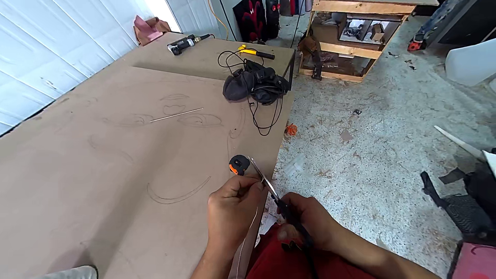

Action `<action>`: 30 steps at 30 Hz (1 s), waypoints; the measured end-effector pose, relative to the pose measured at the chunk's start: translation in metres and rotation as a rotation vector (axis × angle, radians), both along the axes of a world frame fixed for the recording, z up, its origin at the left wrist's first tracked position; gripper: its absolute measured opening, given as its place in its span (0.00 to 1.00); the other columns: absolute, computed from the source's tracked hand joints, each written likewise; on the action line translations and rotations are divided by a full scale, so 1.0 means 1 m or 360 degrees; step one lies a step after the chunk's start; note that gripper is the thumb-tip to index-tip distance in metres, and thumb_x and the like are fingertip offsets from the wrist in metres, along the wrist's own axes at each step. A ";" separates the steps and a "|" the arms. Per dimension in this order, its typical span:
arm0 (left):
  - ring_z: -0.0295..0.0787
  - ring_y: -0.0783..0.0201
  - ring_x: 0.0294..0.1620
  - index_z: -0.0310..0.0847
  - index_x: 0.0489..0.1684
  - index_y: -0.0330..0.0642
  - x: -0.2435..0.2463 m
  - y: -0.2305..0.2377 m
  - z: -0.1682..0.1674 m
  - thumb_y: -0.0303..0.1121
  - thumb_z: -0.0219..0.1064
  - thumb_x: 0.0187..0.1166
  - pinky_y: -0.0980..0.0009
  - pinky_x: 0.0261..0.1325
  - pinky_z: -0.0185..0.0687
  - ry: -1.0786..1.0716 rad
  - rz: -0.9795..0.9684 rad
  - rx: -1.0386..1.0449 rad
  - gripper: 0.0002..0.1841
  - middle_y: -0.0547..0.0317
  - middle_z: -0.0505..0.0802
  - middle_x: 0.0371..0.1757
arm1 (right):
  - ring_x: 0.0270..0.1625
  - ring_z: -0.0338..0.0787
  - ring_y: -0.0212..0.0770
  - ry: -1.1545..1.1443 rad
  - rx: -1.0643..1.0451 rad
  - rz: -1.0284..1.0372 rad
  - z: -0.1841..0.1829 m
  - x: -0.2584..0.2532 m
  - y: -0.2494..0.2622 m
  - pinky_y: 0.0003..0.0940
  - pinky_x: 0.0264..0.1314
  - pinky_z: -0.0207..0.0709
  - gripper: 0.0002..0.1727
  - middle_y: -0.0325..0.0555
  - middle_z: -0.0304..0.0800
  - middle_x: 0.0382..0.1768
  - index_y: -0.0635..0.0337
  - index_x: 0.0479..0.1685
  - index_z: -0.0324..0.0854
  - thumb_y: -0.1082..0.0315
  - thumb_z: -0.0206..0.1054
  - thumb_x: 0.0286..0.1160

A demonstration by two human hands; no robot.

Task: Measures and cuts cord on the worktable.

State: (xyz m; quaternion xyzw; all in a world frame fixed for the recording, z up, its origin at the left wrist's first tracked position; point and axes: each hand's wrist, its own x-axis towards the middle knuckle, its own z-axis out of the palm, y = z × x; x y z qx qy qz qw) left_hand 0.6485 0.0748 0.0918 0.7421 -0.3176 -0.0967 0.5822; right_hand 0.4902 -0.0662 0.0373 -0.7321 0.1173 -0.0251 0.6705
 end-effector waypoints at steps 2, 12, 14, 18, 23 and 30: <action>0.97 0.62 0.33 0.93 0.33 0.47 -0.001 -0.001 0.000 0.29 0.75 0.70 0.68 0.35 0.96 0.0081 -0.0026 -0.0029 0.02 0.59 0.99 0.37 | 0.20 0.77 0.24 -0.0036 -0.0045 -0.0062 -0.001 -0.004 0.002 0.24 0.22 0.73 0.34 0.30 0.81 0.21 0.54 0.52 0.84 0.33 0.78 0.62; 0.98 0.49 0.35 0.91 0.34 0.39 -0.001 -0.002 -0.005 0.29 0.71 0.74 0.54 0.44 0.98 0.0442 -0.0248 -0.0175 0.04 0.45 0.96 0.34 | 0.37 0.87 0.34 -0.0063 0.0351 0.0382 -0.004 -0.010 -0.008 0.33 0.37 0.85 0.50 0.40 0.86 0.40 0.57 0.70 0.71 0.27 0.77 0.57; 0.98 0.48 0.36 0.91 0.35 0.38 -0.002 -0.002 -0.003 0.30 0.70 0.75 0.54 0.46 0.98 0.0479 -0.0297 -0.0169 0.06 0.44 0.96 0.34 | 0.35 0.86 0.32 -0.0050 0.0258 0.0335 -0.003 -0.011 -0.009 0.31 0.36 0.84 0.49 0.37 0.86 0.38 0.56 0.69 0.73 0.27 0.77 0.57; 0.98 0.47 0.36 0.90 0.35 0.36 -0.005 -0.001 -0.001 0.29 0.69 0.77 0.53 0.48 0.98 0.0563 -0.0336 -0.0145 0.06 0.42 0.96 0.34 | 0.31 0.84 0.30 -0.0057 0.0209 0.0272 -0.003 -0.013 -0.008 0.28 0.31 0.82 0.46 0.35 0.85 0.34 0.55 0.67 0.75 0.30 0.79 0.57; 0.98 0.45 0.38 0.89 0.35 0.33 -0.006 -0.002 -0.001 0.26 0.66 0.77 0.52 0.49 0.97 0.0718 -0.0377 -0.0193 0.06 0.38 0.96 0.36 | 0.32 0.84 0.30 -0.0079 0.0209 0.0261 -0.006 -0.017 -0.007 0.28 0.32 0.82 0.45 0.35 0.85 0.34 0.56 0.67 0.75 0.30 0.79 0.58; 0.98 0.44 0.39 0.86 0.34 0.32 -0.010 -0.003 0.000 0.24 0.63 0.77 0.50 0.51 0.96 0.0827 -0.0435 -0.0264 0.07 0.35 0.95 0.37 | 0.31 0.84 0.30 -0.0158 0.0231 0.0186 -0.011 -0.019 -0.006 0.27 0.32 0.80 0.42 0.36 0.85 0.34 0.57 0.65 0.77 0.33 0.79 0.61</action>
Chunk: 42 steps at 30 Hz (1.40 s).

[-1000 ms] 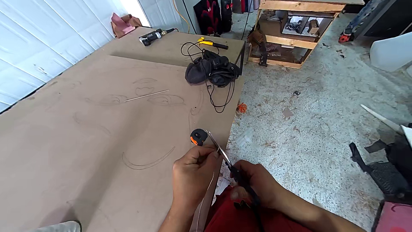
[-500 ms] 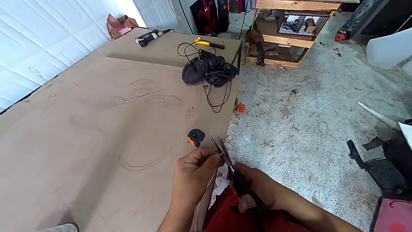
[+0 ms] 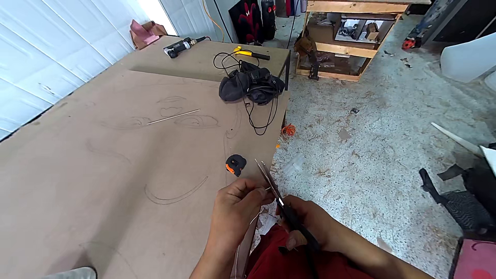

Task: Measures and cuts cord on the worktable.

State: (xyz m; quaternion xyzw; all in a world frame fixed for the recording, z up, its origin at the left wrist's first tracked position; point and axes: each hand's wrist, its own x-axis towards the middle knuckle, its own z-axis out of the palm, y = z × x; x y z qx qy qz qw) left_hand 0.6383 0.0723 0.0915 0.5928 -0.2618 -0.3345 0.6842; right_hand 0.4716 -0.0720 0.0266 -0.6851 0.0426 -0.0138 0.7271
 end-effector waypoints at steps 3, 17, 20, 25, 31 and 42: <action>0.99 0.45 0.44 0.85 0.33 0.34 0.008 0.010 -0.001 0.24 0.58 0.78 0.51 0.54 0.96 -0.0118 -0.0143 0.0135 0.09 0.39 0.97 0.43 | 0.30 0.85 0.31 -0.0025 0.0037 -0.0134 -0.001 -0.001 0.000 0.28 0.30 0.82 0.41 0.37 0.87 0.34 0.57 0.64 0.78 0.33 0.77 0.64; 0.89 0.54 0.32 0.85 0.57 0.44 0.080 0.025 -0.087 0.41 0.66 0.84 0.45 0.41 0.85 -0.0760 0.0533 0.1256 0.14 0.55 0.91 0.30 | 0.24 0.86 0.40 0.0006 0.0286 -0.0418 -0.019 0.013 -0.013 0.34 0.27 0.84 0.31 0.47 0.85 0.29 0.62 0.66 0.76 0.49 0.77 0.74; 0.94 0.41 0.47 0.70 0.84 0.51 0.099 -0.008 -0.089 0.65 0.78 0.64 0.34 0.54 0.85 -0.0930 0.0323 0.1725 0.47 0.46 0.96 0.44 | 0.25 0.86 0.40 0.0028 0.0304 -0.0356 -0.022 0.017 -0.012 0.35 0.27 0.84 0.32 0.47 0.85 0.30 0.62 0.67 0.76 0.49 0.77 0.73; 0.94 0.50 0.42 0.87 0.65 0.53 0.125 -0.015 -0.104 0.58 0.80 0.64 0.43 0.48 0.89 -0.0717 0.0520 0.1562 0.31 0.51 0.96 0.40 | 0.25 0.85 0.41 0.0060 0.0320 -0.0285 -0.025 0.020 -0.028 0.35 0.26 0.84 0.31 0.48 0.86 0.31 0.61 0.67 0.76 0.51 0.78 0.73; 0.64 0.73 0.07 0.88 0.56 0.41 0.095 0.091 -0.106 0.73 0.50 0.77 0.75 0.14 0.68 0.0879 0.0831 -0.0883 0.41 0.69 0.70 0.09 | 0.24 0.87 0.41 0.0144 0.0226 -0.0111 -0.022 0.045 -0.056 0.38 0.27 0.85 0.24 0.45 0.87 0.28 0.63 0.67 0.74 0.56 0.68 0.81; 0.67 0.73 0.09 0.85 0.64 0.39 -0.023 0.224 -0.081 0.70 0.57 0.76 0.75 0.17 0.69 0.0387 0.1531 -0.1336 0.40 0.68 0.74 0.11 | 0.25 0.88 0.38 0.0149 -0.0302 0.0433 -0.022 0.125 -0.067 0.39 0.31 0.88 0.23 0.40 0.88 0.27 0.67 0.65 0.71 0.61 0.68 0.81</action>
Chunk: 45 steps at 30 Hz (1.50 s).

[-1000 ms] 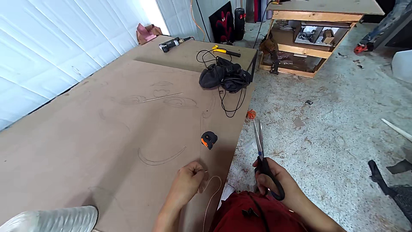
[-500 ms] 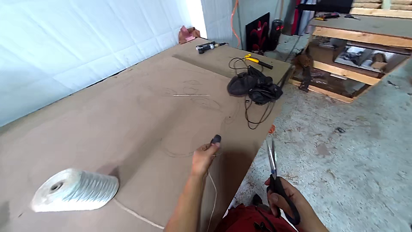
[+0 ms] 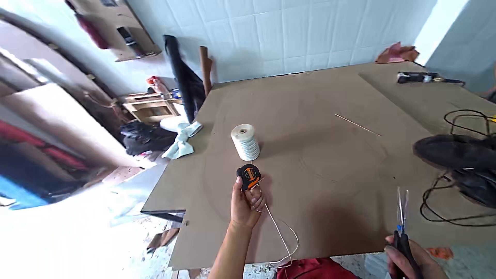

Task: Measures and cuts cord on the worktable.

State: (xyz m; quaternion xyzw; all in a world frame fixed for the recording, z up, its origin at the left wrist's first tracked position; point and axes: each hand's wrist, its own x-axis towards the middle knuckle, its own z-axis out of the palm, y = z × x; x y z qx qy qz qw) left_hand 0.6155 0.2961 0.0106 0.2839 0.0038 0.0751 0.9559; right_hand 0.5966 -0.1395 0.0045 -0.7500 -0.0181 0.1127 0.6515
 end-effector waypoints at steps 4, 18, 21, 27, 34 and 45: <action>0.70 0.72 0.10 0.84 0.68 0.43 -0.028 0.000 0.007 0.68 0.64 0.73 0.73 0.21 0.72 -0.0232 0.0123 -0.0089 0.38 0.67 0.78 0.13 | 0.46 0.90 0.56 -0.0245 -0.0986 -0.0082 -0.005 0.024 -0.002 0.59 0.51 0.84 0.44 0.62 0.89 0.48 0.71 0.76 0.69 0.50 0.80 0.66; 0.83 0.65 0.21 0.86 0.68 0.46 0.123 -0.235 0.087 0.55 0.82 0.62 0.64 0.27 0.81 0.0026 -0.0496 0.2298 0.35 0.61 0.93 0.28 | 0.71 0.84 0.63 -0.0026 -0.1425 -0.0024 -0.003 0.019 0.015 0.62 0.68 0.81 0.33 0.63 0.83 0.69 0.54 0.80 0.75 0.56 0.72 0.74; 0.92 0.52 0.39 0.85 0.71 0.53 0.173 -0.336 0.079 0.57 0.83 0.62 0.42 0.50 0.87 -0.0203 -0.0841 0.2973 0.35 0.52 0.95 0.40 | 0.68 0.86 0.62 -0.0409 -0.1358 -0.0065 -0.026 0.012 0.028 0.57 0.67 0.83 0.30 0.63 0.85 0.65 0.59 0.76 0.79 0.61 0.73 0.72; 0.93 0.42 0.57 0.80 0.76 0.58 0.176 -0.450 0.003 0.59 0.79 0.64 0.33 0.62 0.83 -0.0736 -0.1210 0.3486 0.37 0.46 0.95 0.54 | 0.79 0.80 0.50 -0.0901 -0.1105 0.0051 -0.034 -0.010 -0.001 0.47 0.82 0.74 0.22 0.52 0.82 0.75 0.57 0.70 0.83 0.62 0.71 0.79; 0.83 0.56 0.25 0.80 0.74 0.46 0.163 -0.383 0.019 0.52 0.71 0.81 0.57 0.32 0.83 -0.0298 -0.1154 0.2420 0.28 0.49 0.90 0.33 | 0.64 0.90 0.37 -0.0535 -0.0730 -0.0677 -0.028 -0.055 -0.032 0.40 0.70 0.85 0.16 0.43 0.92 0.61 0.53 0.61 0.89 0.57 0.66 0.84; 0.66 0.74 0.12 0.87 0.63 0.41 0.103 -0.259 0.090 0.44 0.63 0.86 0.78 0.17 0.67 -0.0177 -0.1366 0.1022 0.18 0.61 0.75 0.16 | 0.47 0.94 0.34 -0.0514 -0.0030 -0.0647 0.067 0.002 0.010 0.36 0.53 0.92 0.37 0.35 0.90 0.63 0.47 0.82 0.71 0.52 0.79 0.72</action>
